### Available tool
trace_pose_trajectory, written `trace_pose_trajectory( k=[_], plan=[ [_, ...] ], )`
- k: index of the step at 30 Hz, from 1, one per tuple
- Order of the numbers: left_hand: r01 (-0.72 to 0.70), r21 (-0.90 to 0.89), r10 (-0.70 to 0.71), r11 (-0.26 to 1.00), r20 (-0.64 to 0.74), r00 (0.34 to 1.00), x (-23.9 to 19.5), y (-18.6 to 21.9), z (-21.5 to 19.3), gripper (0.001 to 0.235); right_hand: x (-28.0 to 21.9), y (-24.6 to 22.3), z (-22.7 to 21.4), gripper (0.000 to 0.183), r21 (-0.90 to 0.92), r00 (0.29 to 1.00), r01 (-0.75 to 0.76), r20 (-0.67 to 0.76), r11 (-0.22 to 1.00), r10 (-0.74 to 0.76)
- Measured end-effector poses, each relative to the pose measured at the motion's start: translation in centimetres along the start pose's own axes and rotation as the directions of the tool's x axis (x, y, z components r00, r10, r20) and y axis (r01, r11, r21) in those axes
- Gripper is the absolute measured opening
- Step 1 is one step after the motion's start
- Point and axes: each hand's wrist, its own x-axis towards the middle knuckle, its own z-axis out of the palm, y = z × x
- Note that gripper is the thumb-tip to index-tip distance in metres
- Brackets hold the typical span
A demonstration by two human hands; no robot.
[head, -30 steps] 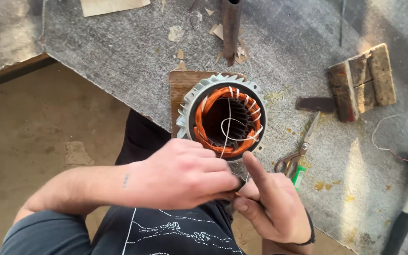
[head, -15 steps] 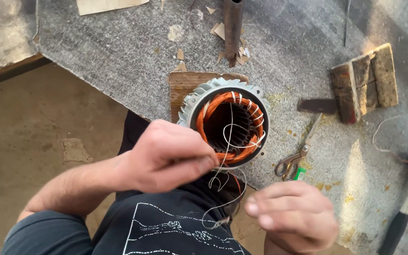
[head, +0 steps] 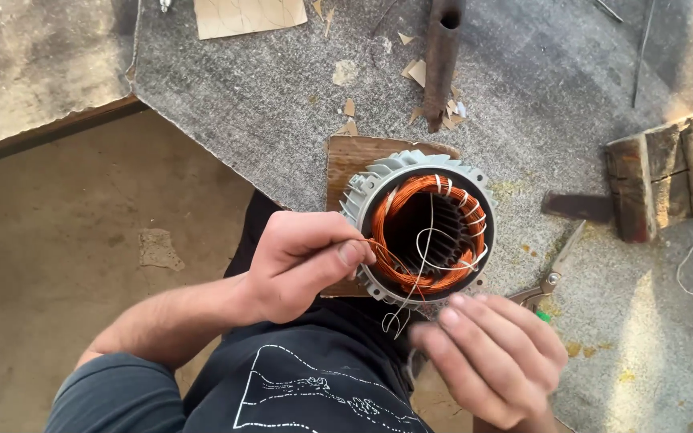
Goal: The recorder is winding an electric motor stator by hand using white string.
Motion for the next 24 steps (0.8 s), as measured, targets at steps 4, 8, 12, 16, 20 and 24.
trace_pose_trajectory(
  k=[4, 8, 12, 16, 20, 24],
  plan=[
    [-0.048, 0.097, 0.045, 0.994, 0.03, 0.999, 0.8, 0.4, -0.2, 0.013, -4.0, 2.5, -0.1, 0.025, 0.103, 0.996, -0.017, -0.085, 0.995, 0.026],
    [-0.112, 0.176, 0.105, 0.978, 0.047, 0.993, 1.7, 0.3, -0.1, 0.01, -2.5, 2.7, 0.7, 0.023, 0.224, 0.926, -0.198, -0.275, 0.954, 0.257],
    [-0.091, 0.31, 0.076, 0.946, 0.059, 0.995, 2.3, 1.3, 0.3, 0.01, -2.6, 3.7, 0.8, 0.023, 0.186, 0.912, -0.188, -0.33, 0.964, 0.242],
    [0.013, 0.333, -0.023, 0.943, 0.027, 0.999, 2.3, 1.6, 0.1, 0.017, -2.3, 5.1, 0.9, 0.022, 0.051, 0.926, -0.127, -0.351, 0.991, 0.137],
    [0.008, 0.346, -0.012, 0.938, 0.009, 1.0, 2.2, 1.3, 0.0, 0.017, -2.6, 6.2, 1.3, 0.019, -0.151, 0.958, 0.043, -0.275, 0.988, -0.084],
    [-0.098, 0.379, 0.088, 0.92, 0.042, 0.995, 2.0, 0.9, -0.1, 0.014, -2.9, 6.6, 1.5, 0.014, -0.279, 0.947, 0.194, -0.195, 0.94, -0.253]
  ],
)
